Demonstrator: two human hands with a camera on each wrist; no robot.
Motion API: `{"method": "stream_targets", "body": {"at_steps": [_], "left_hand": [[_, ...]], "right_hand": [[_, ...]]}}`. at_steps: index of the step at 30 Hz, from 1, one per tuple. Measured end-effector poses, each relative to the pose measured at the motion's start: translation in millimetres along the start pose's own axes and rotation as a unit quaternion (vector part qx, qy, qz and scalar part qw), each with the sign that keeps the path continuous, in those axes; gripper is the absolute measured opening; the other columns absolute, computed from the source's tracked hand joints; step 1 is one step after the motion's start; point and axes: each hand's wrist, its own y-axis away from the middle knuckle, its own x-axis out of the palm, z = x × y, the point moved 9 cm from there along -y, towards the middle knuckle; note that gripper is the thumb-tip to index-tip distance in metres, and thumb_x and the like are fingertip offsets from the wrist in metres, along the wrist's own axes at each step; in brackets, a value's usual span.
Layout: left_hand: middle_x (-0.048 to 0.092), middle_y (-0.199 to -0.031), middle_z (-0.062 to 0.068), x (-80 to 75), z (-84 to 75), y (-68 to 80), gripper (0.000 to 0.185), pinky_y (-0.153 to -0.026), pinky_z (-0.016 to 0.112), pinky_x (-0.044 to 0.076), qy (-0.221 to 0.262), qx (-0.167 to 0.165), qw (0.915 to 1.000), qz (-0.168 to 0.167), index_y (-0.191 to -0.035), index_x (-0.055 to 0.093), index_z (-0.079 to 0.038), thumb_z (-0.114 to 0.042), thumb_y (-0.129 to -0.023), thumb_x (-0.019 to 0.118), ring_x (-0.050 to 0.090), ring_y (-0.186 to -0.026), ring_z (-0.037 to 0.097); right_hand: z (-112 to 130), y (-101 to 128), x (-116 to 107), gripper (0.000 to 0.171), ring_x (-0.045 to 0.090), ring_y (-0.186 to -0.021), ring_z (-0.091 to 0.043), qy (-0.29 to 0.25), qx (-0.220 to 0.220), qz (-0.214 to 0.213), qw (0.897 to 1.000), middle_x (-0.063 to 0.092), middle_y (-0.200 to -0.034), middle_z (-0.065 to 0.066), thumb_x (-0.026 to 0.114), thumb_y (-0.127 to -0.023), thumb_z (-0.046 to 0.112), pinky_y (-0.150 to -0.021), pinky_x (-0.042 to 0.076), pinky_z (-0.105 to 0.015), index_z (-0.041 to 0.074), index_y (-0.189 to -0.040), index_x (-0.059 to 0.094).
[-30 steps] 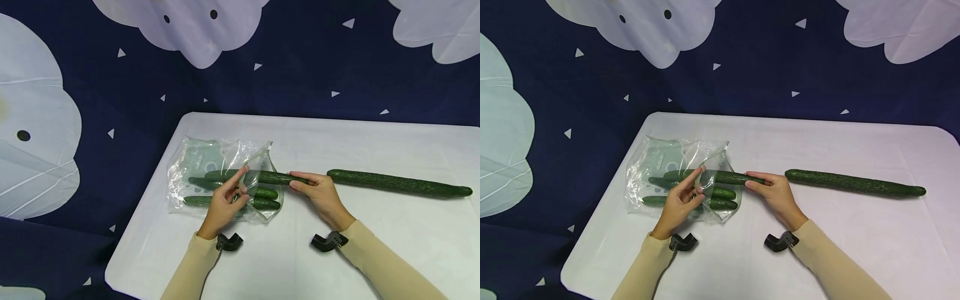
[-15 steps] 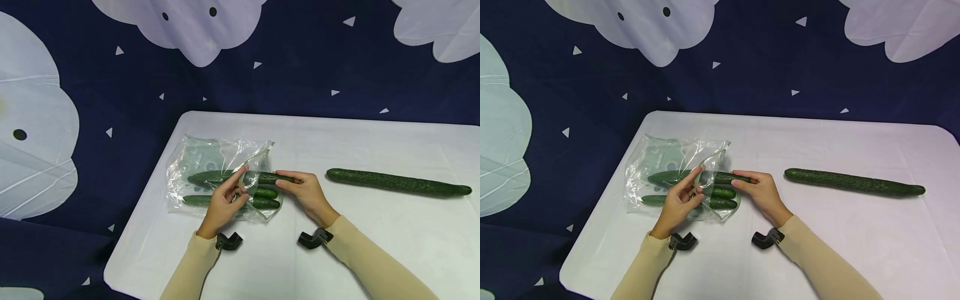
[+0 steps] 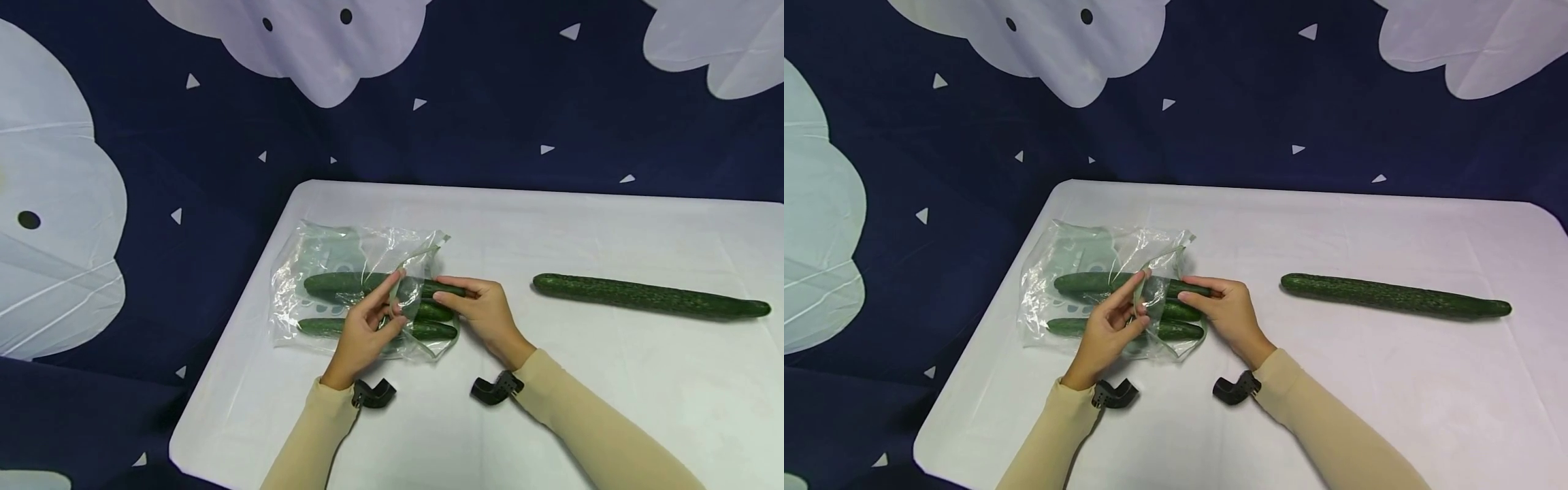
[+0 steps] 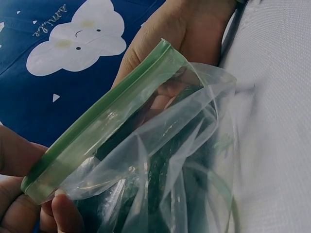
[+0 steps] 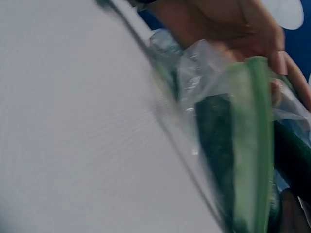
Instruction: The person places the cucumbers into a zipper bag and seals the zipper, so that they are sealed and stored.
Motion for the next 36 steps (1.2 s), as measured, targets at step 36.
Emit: {"method": "stream_targets", "body": {"at_steps": [36], "left_hand": [[0.035,-0.144,0.023,2.2,-5.8,-0.7,0.067,-0.074,0.030,0.046,-0.010,0.004,0.9999,0.011,-0.142,0.031,0.007,0.021,-0.081,0.055,0.046,-0.084,0.034]], "right_hand": [[2,-20,16,0.030,0.058,-0.103,-0.007,0.148,-0.039,0.013,0.988,0.065,-0.111,0.013,0.074,-0.077,0.042,-0.084,0.049,-0.030,0.034,-0.106,0.071]]}}
